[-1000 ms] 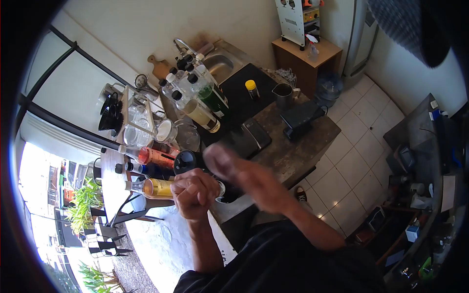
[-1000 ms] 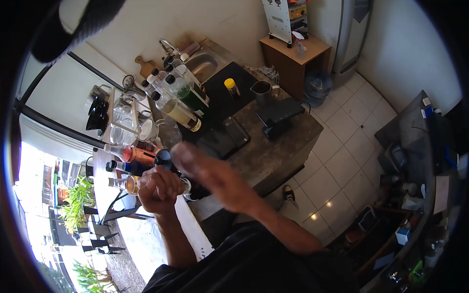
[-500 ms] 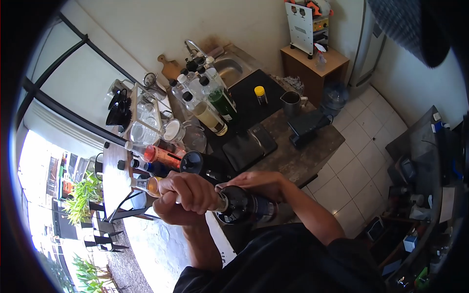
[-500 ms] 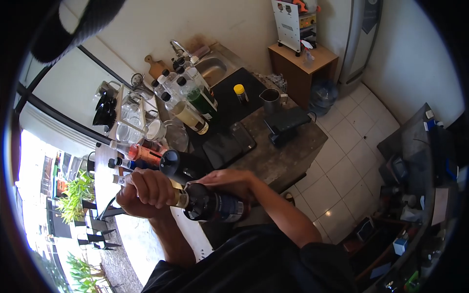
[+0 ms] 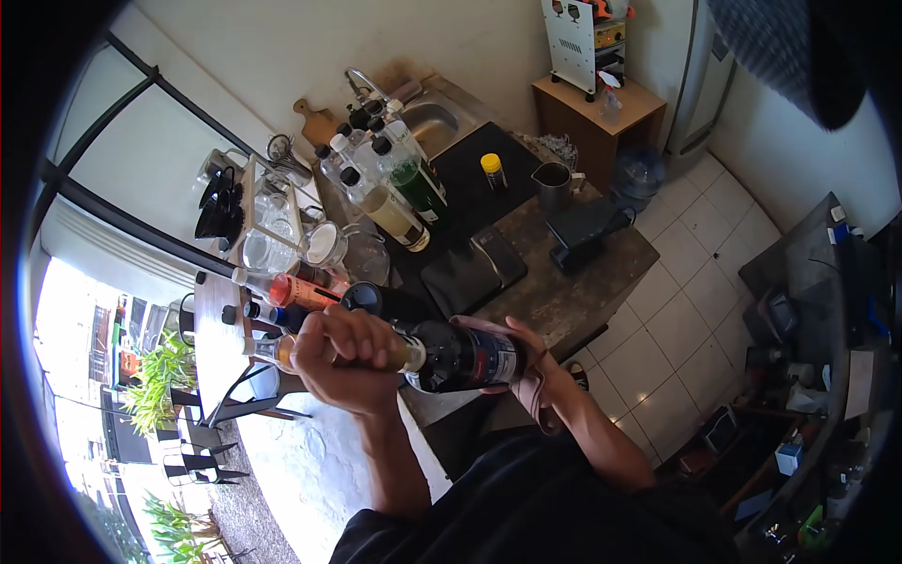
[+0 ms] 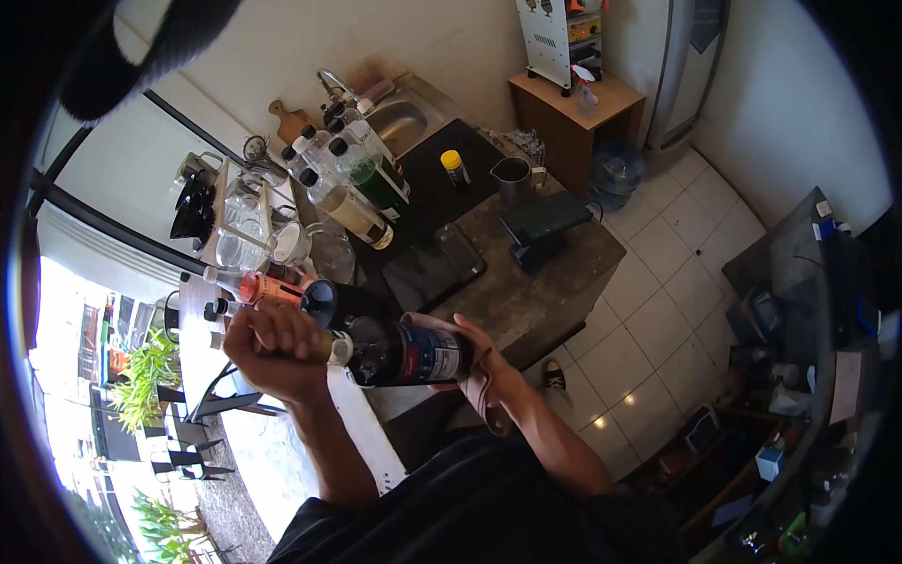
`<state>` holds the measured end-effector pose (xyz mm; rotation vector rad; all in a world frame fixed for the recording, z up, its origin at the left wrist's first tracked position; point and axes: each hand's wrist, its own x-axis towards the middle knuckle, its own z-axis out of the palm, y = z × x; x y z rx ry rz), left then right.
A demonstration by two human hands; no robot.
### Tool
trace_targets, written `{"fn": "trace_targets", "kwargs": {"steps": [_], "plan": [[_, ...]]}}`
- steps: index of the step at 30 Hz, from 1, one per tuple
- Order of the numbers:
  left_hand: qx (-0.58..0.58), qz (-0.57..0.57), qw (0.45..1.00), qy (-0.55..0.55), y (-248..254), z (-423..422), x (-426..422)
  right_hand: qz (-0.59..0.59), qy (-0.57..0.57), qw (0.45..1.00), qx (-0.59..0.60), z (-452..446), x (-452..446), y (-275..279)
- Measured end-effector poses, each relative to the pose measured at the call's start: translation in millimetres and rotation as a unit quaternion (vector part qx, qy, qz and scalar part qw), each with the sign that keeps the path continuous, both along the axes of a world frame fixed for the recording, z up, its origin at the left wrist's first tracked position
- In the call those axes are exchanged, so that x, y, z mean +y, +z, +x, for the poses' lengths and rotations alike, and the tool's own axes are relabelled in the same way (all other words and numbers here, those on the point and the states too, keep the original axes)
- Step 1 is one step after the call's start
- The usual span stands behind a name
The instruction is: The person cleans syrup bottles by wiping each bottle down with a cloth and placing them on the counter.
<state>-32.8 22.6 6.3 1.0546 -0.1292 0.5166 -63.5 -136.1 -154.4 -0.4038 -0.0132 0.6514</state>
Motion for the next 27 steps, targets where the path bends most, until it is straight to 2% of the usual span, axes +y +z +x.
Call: {"fn": "trace_targets", "kwargs": {"steps": [2, 3, 4, 5, 7, 8, 9, 10, 11, 13, 14, 17, 19, 20, 23, 24, 27], "plan": [[0.012, 0.020, 1.000, 0.017, -1.9, 0.7, -4.3, -0.050, 0.002, 0.999, 0.006, -1.7, -10.3, 1.5], [0.026, 0.041, 0.998, 0.035, -2.5, 0.9, -6.9, -0.144, 0.022, 0.989, 0.024, -1.8, -13.8, -0.5], [0.025, 0.010, 0.999, 0.034, -2.3, 0.4, -11.6, -0.237, 0.042, 0.970, 0.041, -1.2, -17.0, -3.4], [0.023, 0.009, 0.999, 0.035, -2.9, 0.5, -14.7, -0.239, 0.043, 0.969, 0.039, 4.1, -20.1, -18.3], [0.018, 0.063, 0.997, 0.036, -6.2, -0.2, -19.2, -0.433, 0.007, 0.900, -0.045, 15.8, -22.0, -46.1], [0.007, 0.047, 0.998, 0.042, -9.8, 1.2, -21.4, -0.433, 0.009, 0.900, -0.044, 14.4, -22.7, -48.2], [0.007, 0.046, 0.998, 0.044, -14.2, 3.0, -24.7, -0.589, -0.066, 0.795, -0.131, 15.4, -24.6, -48.3], [0.012, 0.055, 0.997, 0.049, -18.9, 3.8, -28.0, -0.716, -0.137, 0.651, -0.212, 15.7, -25.4, -40.8], [0.019, 0.064, 0.996, 0.053, -22.4, 3.5, -31.0, -0.715, -0.134, 0.652, -0.213, 12.3, -26.6, -21.3], [0.041, 0.059, 0.996, 0.045, -28.2, 8.3, -37.8, -0.584, -0.203, 0.784, -0.059, 8.2, -31.3, 22.6], [0.043, 0.067, 0.995, 0.065, -36.1, 13.1, -40.6, -0.585, -0.203, 0.783, -0.060, 6.9, -31.7, 19.9], [0.029, 0.097, 0.991, 0.085, -47.7, 22.7, -47.0, -0.519, -0.229, 0.800, -0.194, 1.2, -24.7, -1.8], [0.061, 0.095, 0.990, 0.088, -54.3, 24.8, -48.6, -0.576, -0.347, 0.638, -0.374, 2.0, -6.8, -15.8], [0.061, 0.100, 0.988, 0.097, -55.1, 26.7, -50.6, -0.578, -0.331, 0.664, -0.339, -0.8, 0.7, -18.6], [0.114, 0.089, 0.984, 0.107, -56.7, 32.2, -55.7, -0.590, -0.344, 0.665, -0.301, 2.3, 17.7, -23.2], [0.118, 0.103, 0.981, 0.116, -60.9, 33.8, -55.0, -0.598, -0.373, 0.638, -0.311, 4.6, 20.1, -24.0], [0.152, 0.085, 0.980, 0.095, -65.2, 36.5, -53.4, -0.606, -0.365, 0.636, -0.308, 7.7, 21.9, -24.8]]}}
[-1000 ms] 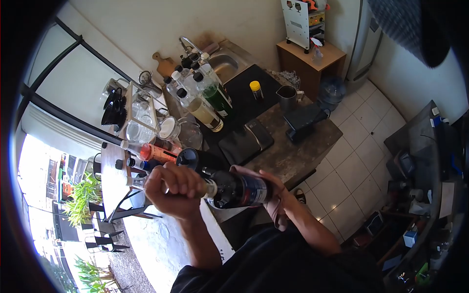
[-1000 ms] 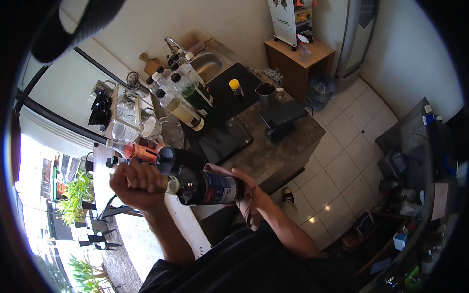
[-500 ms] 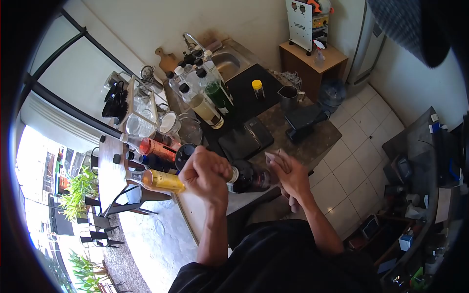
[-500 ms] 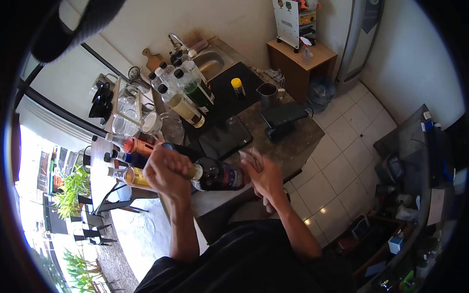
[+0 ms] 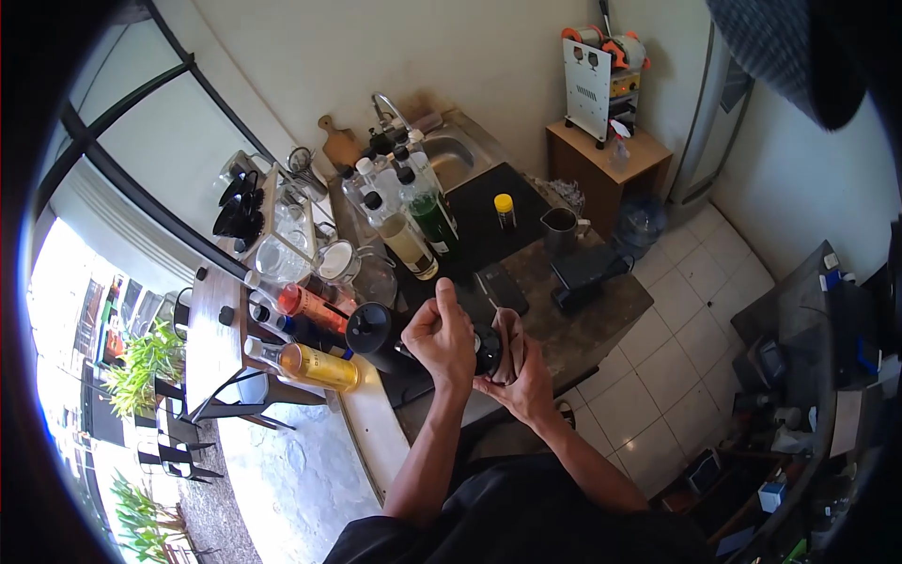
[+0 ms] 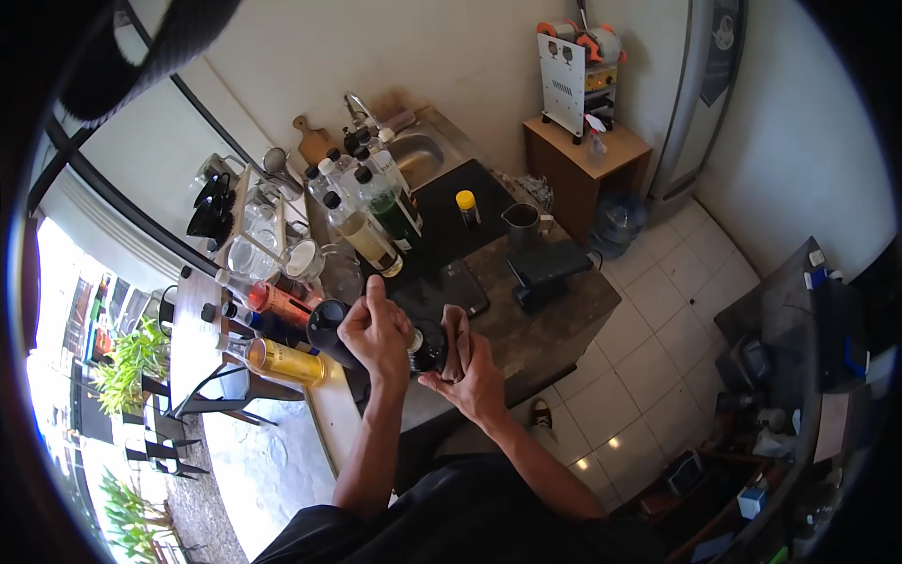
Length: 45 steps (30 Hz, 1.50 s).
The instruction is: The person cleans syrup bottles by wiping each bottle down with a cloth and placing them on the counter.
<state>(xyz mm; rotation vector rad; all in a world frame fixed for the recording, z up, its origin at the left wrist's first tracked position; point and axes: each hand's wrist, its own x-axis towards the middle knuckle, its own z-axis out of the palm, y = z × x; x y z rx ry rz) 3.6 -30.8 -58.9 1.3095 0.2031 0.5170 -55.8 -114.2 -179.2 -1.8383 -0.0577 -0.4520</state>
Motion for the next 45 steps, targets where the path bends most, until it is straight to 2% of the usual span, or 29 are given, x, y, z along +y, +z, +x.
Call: {"fn": "trace_targets", "kwargs": {"steps": [4, 7, 10, 12, 16, 18, 22, 24, 32, 35, 37, 38, 40, 41, 42, 43, 45], "plan": [[0.025, -0.014, 1.000, 0.001, -1.6, 1.3, -2.8, -0.044, 0.047, 0.998, -0.017, 14.2, -14.0, -1.4], [0.023, -0.012, 1.000, -0.002, -7.9, 5.0, -3.4, -0.064, 0.096, 0.992, 0.041, 21.0, -26.5, 5.8], [0.040, 0.005, 0.999, -0.001, -9.3, 6.4, -5.8, -0.025, 0.146, 0.987, 0.054, 34.3, -38.0, 2.4], [0.048, 0.031, 0.998, -0.005, -15.1, 8.7, -5.6, 0.003, 0.199, 0.970, 0.140, 42.5, -45.7, 0.2], [0.070, 0.019, 0.997, -0.025, -16.1, 8.9, -8.1, 0.048, 0.239, 0.953, 0.181, 50.9, -51.8, 0.1], [0.065, 0.016, 0.998, -0.020, -18.6, 11.1, -7.5, 0.099, 0.280, 0.922, 0.250, 52.9, -54.6, 14.8], [0.060, 0.005, 0.998, -0.031, -14.8, 10.3, -8.2, 0.070, 0.295, 0.918, 0.255, 60.2, -56.7, 36.0], [0.054, 0.012, 0.998, -0.030, -16.4, 12.0, -9.1, 0.037, 0.305, 0.903, 0.299, 65.0, -58.6, 48.0], [0.028, 0.013, 0.997, -0.075, -20.6, 14.2, -1.4, 0.028, 0.340, 0.897, 0.280, 89.6, -64.1, 29.3], [0.009, 0.011, 0.995, -0.101, -22.2, 11.4, 6.7, 0.024, 0.326, 0.901, 0.286, 89.9, -65.7, 37.4], [0.003, 0.005, 0.982, -0.186, -24.8, 9.6, 17.7, 0.009, 0.315, 0.900, 0.301, 87.6, -68.7, 42.6], [0.005, 0.005, 0.983, -0.186, -26.5, 7.6, 24.4, 0.023, 0.303, 0.905, 0.298, 86.3, -70.9, 41.9], [-0.053, 0.082, 0.964, -0.246, -31.0, 3.7, 41.9, 0.038, 0.289, 0.910, 0.295, 84.3, -76.8, 40.8], [-0.062, 0.154, 0.950, -0.266, -39.6, 4.3, 56.5, 0.077, 0.270, 0.926, 0.251, 81.9, -80.6, 39.8], [-0.059, 0.154, 0.949, -0.270, -47.2, 2.4, 65.4, 0.116, 0.248, 0.940, 0.205, 78.4, -83.3, 39.5], [-0.042, 0.234, 0.929, -0.285, -54.0, 0.0, 72.4, 0.118, 0.245, 0.940, 0.206, 76.7, -84.9, 44.2], [0.007, 0.383, 0.876, -0.294, -68.1, -5.2, 76.2, 0.317, 0.281, 0.897, 0.127, 73.8, -85.4, 61.9]]}}
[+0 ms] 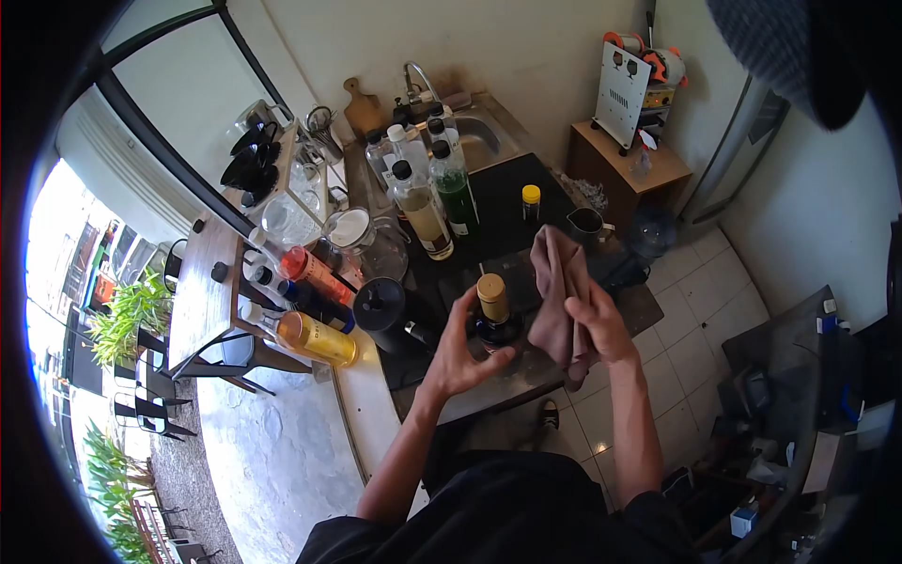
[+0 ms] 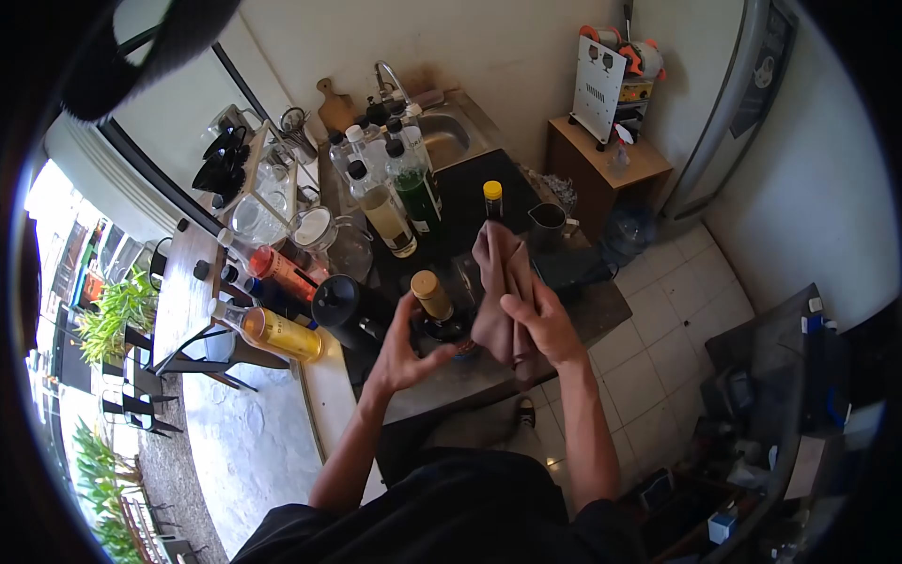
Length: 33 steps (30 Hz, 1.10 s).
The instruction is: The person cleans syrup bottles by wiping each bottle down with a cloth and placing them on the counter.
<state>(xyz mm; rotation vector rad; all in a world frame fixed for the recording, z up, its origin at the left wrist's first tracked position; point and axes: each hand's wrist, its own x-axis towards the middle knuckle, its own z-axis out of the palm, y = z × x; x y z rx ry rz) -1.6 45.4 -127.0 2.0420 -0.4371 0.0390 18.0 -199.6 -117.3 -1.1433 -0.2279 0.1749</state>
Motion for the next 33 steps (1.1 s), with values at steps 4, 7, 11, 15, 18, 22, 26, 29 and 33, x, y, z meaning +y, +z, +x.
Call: {"fn": "trace_targets", "kwargs": {"steps": [4, 7, 11, 15, 18, 22, 26, 29, 33], "plan": [[0.048, 0.004, 0.999, 0.015, -22.0, -2.5, -10.7, 0.003, 0.066, 0.998, -0.025, -16.4, 14.0, 40.0], [0.007, 0.022, 0.999, 0.031, -44.8, 6.7, -9.5, -0.216, -0.038, 0.948, -0.230, -14.9, 63.0, 36.8], [-0.012, -0.096, 0.993, 0.061, -56.9, 6.2, -17.0, -0.297, -0.215, 0.866, -0.339, 1.9, 110.7, 11.7], [-0.089, -0.031, 0.987, 0.128, -60.4, -1.2, -28.6, -0.386, -0.422, 0.746, -0.341, 6.6, 127.8, 6.9], [-0.072, -0.020, 0.989, 0.124, -59.2, -2.9, -25.9, -0.413, -0.430, 0.739, -0.313, 6.3, 117.7, 15.0], [-0.032, 0.032, 0.995, 0.087, -73.8, 0.7, -15.4, -0.402, -0.282, 0.778, -0.392, 24.0, 81.9, 24.0], [-0.033, 0.018, 0.990, 0.138, -60.2, -1.5, -23.6, -0.266, -0.193, 0.872, -0.362, 47.6, 75.8, 12.4], [-0.029, 0.026, 0.986, 0.160, -73.9, -0.4, -21.7, -0.067, -0.149, 0.966, -0.201, 38.7, 81.2, 5.7], [-0.048, 0.033, 0.987, 0.151, -74.9, 0.7, -20.7, -0.104, -0.199, 0.962, -0.155, 49.6, 69.8, -51.0]]}}
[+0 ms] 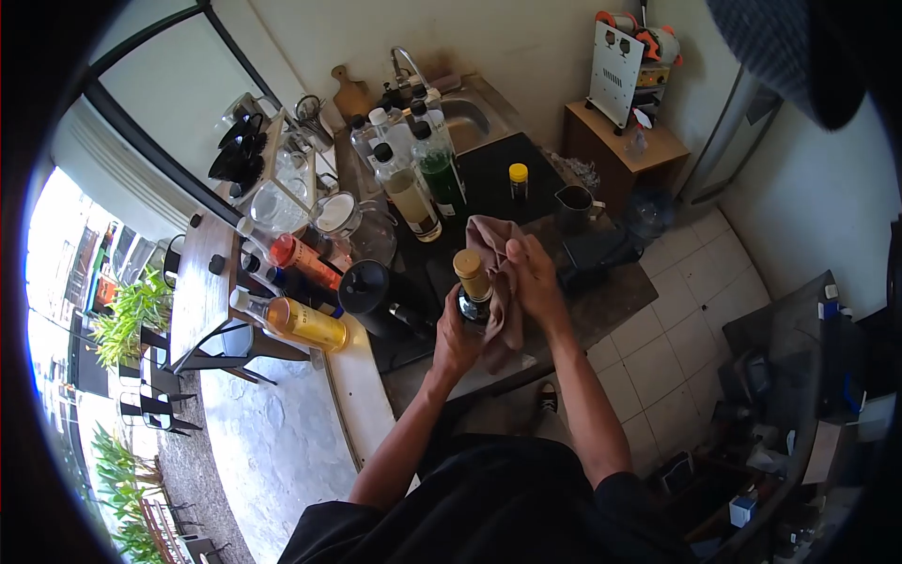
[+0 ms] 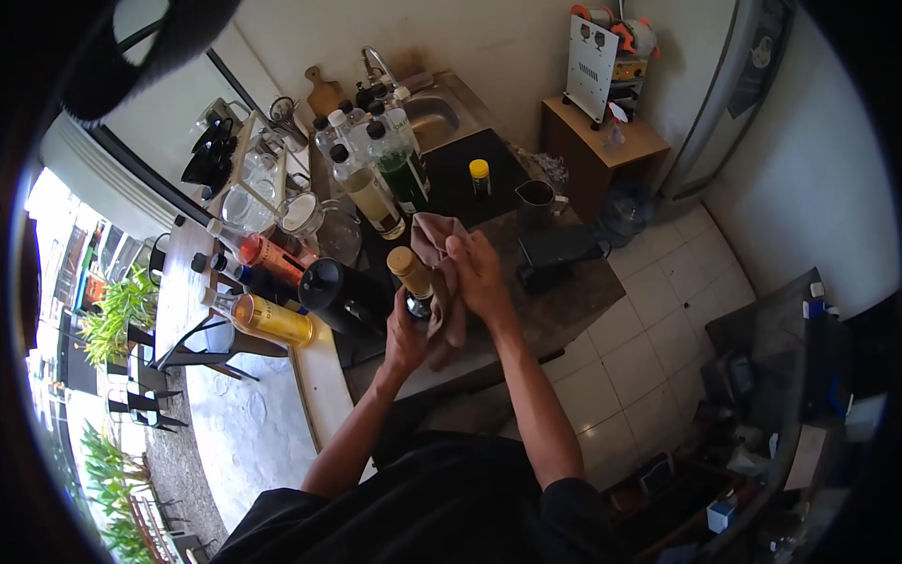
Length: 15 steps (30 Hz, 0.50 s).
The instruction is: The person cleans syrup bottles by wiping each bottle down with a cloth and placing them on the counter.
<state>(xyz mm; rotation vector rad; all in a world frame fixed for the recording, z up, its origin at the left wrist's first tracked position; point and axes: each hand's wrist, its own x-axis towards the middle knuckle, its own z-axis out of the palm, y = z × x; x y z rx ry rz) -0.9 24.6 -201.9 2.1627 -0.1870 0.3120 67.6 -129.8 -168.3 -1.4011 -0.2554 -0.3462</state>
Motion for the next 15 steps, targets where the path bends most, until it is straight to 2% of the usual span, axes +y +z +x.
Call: {"fn": "trace_targets", "kwargs": {"steps": [1, 2, 3, 4, 5, 7, 8, 10, 14, 15], "plan": [[-0.048, -0.008, 0.998, -0.048, -0.1, -0.9, 5.7, 0.035, 0.020, 0.998, 0.053, -2.3, -7.5, -9.9], [-0.096, -0.018, 0.990, -0.097, -1.6, -1.9, 8.2, 0.036, 0.013, 0.998, 0.055, -6.1, -15.5, -18.8], [-0.014, -0.027, 0.998, -0.064, -4.2, 0.1, 7.0, -0.064, -0.008, 0.996, 0.056, -9.2, -23.8, -26.6], [-0.017, -0.027, 0.997, -0.070, -2.2, 2.0, 5.2, -0.162, -0.028, 0.985, 0.054, -10.3, -29.9, -33.2], [-0.004, 0.000, 0.998, -0.064, 0.9, 1.5, 4.6, -0.161, -0.033, 0.985, 0.053, -14.2, -32.1, -43.7], [0.013, 0.038, 0.998, -0.054, 6.6, -2.1, 6.0, -0.398, -0.075, 0.906, 0.121, -28.5, -31.6, -62.6], [0.013, 0.036, 0.998, -0.054, 3.0, -1.7, 7.7, -0.400, -0.074, 0.905, 0.120, -33.2, -31.0, -63.6], [0.054, 0.037, 0.997, -0.032, -6.7, -1.8, 9.7, -0.305, -0.189, 0.914, 0.188, -40.2, -25.6, -63.7], [0.041, 0.020, 0.999, -0.005, -2.5, -2.2, 1.9, -0.330, -0.210, 0.901, 0.188, -56.4, -25.6, -66.5], [0.066, -0.022, 0.997, -0.031, 7.3, 1.3, -1.6, -0.411, -0.190, 0.872, 0.186, -58.3, -26.2, -82.1]]}}
